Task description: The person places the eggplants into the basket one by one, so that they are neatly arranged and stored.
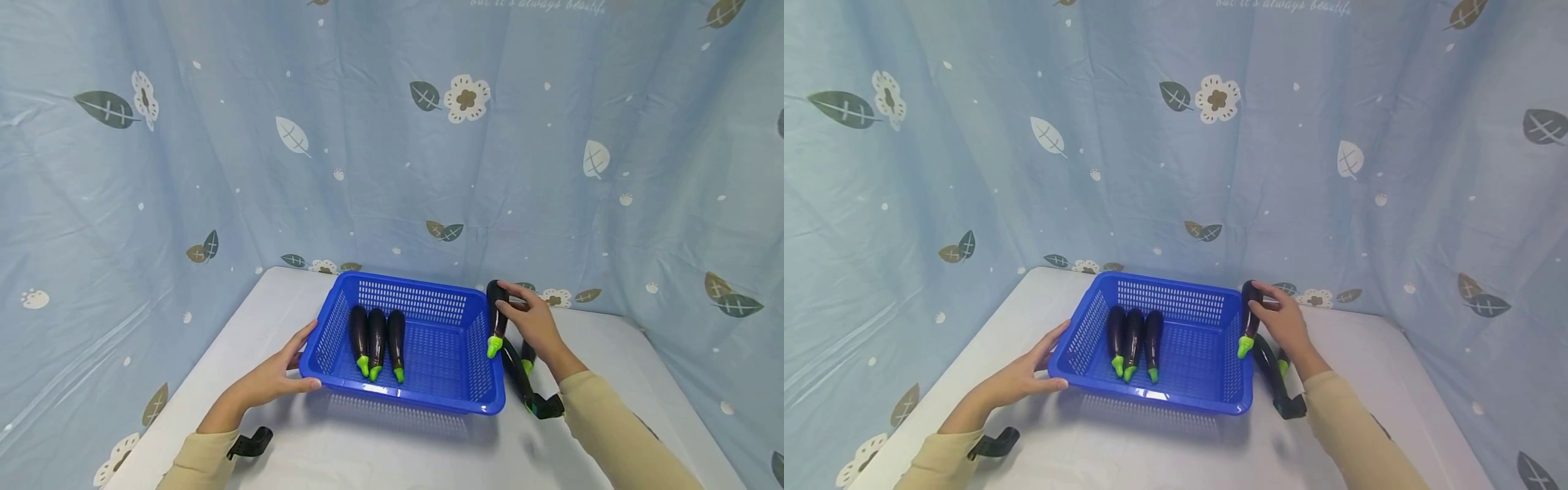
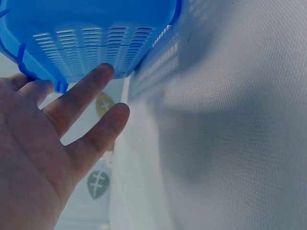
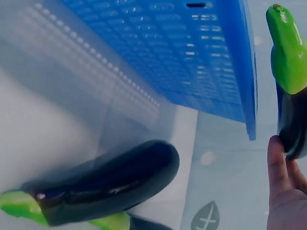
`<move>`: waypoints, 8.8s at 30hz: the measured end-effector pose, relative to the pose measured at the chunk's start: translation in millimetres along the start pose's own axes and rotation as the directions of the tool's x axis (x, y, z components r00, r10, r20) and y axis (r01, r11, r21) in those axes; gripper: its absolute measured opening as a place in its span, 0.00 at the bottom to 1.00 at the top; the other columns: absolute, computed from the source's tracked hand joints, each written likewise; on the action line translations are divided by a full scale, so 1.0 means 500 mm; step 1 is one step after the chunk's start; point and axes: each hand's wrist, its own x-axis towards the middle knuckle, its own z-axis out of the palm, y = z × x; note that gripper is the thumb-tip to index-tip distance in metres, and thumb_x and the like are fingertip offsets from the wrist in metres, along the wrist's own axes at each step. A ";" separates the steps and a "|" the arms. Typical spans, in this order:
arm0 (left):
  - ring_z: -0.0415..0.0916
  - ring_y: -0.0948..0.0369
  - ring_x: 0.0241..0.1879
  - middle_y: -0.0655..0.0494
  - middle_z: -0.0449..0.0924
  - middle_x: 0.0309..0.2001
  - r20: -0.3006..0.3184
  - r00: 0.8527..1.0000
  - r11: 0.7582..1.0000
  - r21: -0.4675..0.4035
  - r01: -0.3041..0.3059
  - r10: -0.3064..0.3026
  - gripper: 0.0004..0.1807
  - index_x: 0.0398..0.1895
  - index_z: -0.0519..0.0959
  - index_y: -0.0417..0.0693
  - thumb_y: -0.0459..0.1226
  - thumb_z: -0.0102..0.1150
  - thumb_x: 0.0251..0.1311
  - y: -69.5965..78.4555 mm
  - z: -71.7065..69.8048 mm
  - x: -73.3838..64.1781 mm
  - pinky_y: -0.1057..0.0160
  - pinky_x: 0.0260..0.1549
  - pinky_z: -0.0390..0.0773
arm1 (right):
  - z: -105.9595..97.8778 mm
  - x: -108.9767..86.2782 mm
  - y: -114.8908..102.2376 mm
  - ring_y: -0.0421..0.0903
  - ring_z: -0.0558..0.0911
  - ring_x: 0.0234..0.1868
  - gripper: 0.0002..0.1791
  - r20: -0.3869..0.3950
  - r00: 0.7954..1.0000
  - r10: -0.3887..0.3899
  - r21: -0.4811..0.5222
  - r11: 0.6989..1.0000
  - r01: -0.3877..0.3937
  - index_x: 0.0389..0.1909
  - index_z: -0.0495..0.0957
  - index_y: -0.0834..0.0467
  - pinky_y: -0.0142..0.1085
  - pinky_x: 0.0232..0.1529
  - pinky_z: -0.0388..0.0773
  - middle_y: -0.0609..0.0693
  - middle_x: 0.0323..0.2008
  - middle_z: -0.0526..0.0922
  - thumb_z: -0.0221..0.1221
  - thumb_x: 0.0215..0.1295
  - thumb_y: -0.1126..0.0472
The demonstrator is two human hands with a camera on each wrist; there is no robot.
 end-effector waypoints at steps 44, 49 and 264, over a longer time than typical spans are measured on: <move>0.69 0.35 0.66 0.33 0.48 0.78 -0.002 1.000 1.000 -0.002 -0.007 0.007 0.61 0.83 0.37 0.64 0.46 0.73 0.58 -0.001 0.000 -0.001 0.32 0.60 0.69 | 0.063 0.030 -0.085 0.66 0.68 0.70 0.29 0.097 0.995 -0.004 0.075 0.997 -0.003 0.75 0.66 0.56 0.61 0.66 0.67 0.65 0.74 0.63 0.58 0.76 0.56; 0.69 0.35 0.66 0.33 0.48 0.78 -0.001 1.000 1.000 -0.009 -0.007 0.007 0.61 0.83 0.37 0.63 0.46 0.73 0.58 -0.001 0.001 0.000 0.32 0.60 0.69 | 0.077 0.043 -0.068 0.65 0.72 0.67 0.28 0.113 0.992 -0.046 0.087 0.996 0.037 0.73 0.69 0.55 0.60 0.63 0.71 0.64 0.71 0.66 0.59 0.75 0.57; 0.67 0.34 0.67 0.32 0.48 0.78 0.010 0.999 0.999 -0.031 -0.036 0.036 0.60 0.84 0.36 0.59 0.44 0.71 0.61 0.005 0.003 -0.006 0.29 0.62 0.63 | 0.074 0.063 -0.054 0.64 0.77 0.62 0.24 0.215 0.975 0.053 -0.011 0.999 -0.052 0.71 0.69 0.61 0.52 0.58 0.78 0.68 0.67 0.71 0.53 0.78 0.64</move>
